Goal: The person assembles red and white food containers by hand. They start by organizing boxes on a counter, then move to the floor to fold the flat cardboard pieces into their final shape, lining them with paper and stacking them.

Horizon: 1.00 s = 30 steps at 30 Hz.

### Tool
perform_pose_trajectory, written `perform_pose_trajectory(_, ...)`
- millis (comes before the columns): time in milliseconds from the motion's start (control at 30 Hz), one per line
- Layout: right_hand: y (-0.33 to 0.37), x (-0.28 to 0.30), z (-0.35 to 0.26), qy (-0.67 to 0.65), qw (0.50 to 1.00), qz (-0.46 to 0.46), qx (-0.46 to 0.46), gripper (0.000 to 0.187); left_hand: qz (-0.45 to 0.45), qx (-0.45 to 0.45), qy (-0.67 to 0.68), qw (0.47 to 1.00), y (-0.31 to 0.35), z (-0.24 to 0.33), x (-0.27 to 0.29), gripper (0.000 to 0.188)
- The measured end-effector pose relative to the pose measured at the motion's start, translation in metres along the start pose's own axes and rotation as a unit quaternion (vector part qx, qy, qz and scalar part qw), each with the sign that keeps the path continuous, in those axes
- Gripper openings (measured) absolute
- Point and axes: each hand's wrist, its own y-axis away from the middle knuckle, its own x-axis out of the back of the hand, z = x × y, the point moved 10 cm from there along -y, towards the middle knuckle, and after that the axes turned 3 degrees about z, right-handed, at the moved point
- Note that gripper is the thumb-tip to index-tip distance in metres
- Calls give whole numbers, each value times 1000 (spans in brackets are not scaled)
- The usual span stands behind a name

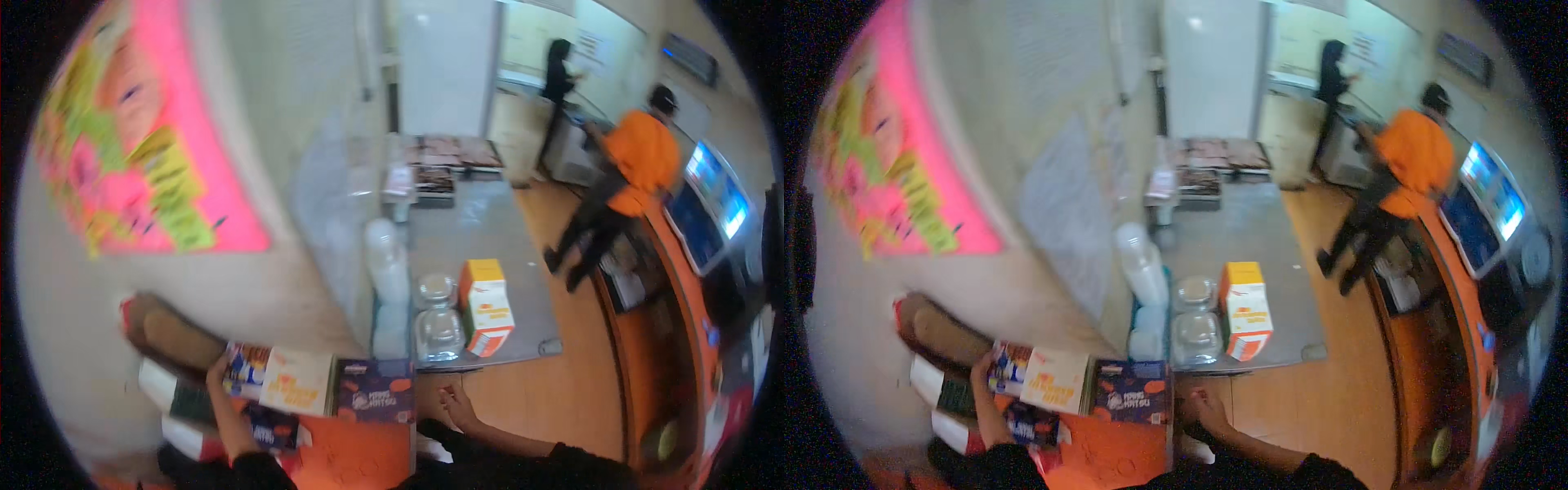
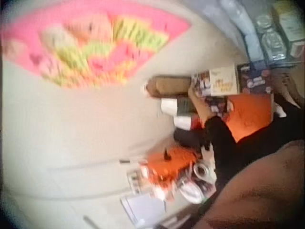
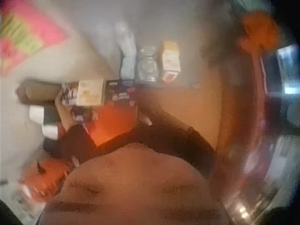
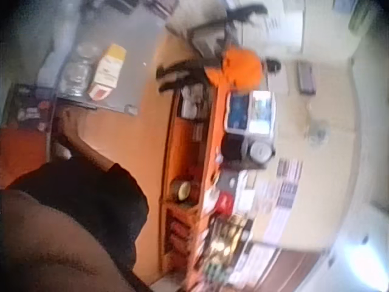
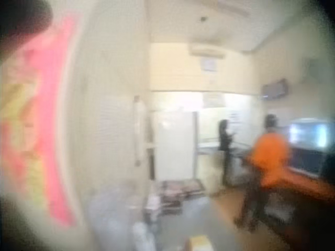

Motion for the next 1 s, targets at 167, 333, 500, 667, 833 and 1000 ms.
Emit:
perform_pose_trajectory(167,9,-8,22,-36,987,-28,-152,35,-49,-243,291,924,168,99,-152,62)
perform_pose_trajectory(333,14,-51,-7,-51,984,-88,-148,58,14,-124,153,980,24,28,-34,30)
perform_pose_trajectory(500,25,-75,-62,-113,957,-142,-225,79,2,-103,121,987,-10,29,-39,29)
perform_pose_trajectory(667,5,-103,1,-126,951,-176,-223,92,0,-99,110,989,-16,18,-29,32)
perform_pose_trajectory(833,3,-106,14,-8,955,-178,-237,89,2,-92,76,993,-25,18,-31,48)
perform_pose_trajectory(1000,-12,-102,39,50,967,-151,-200,80,-9,-85,19,996,-30,21,-42,65)
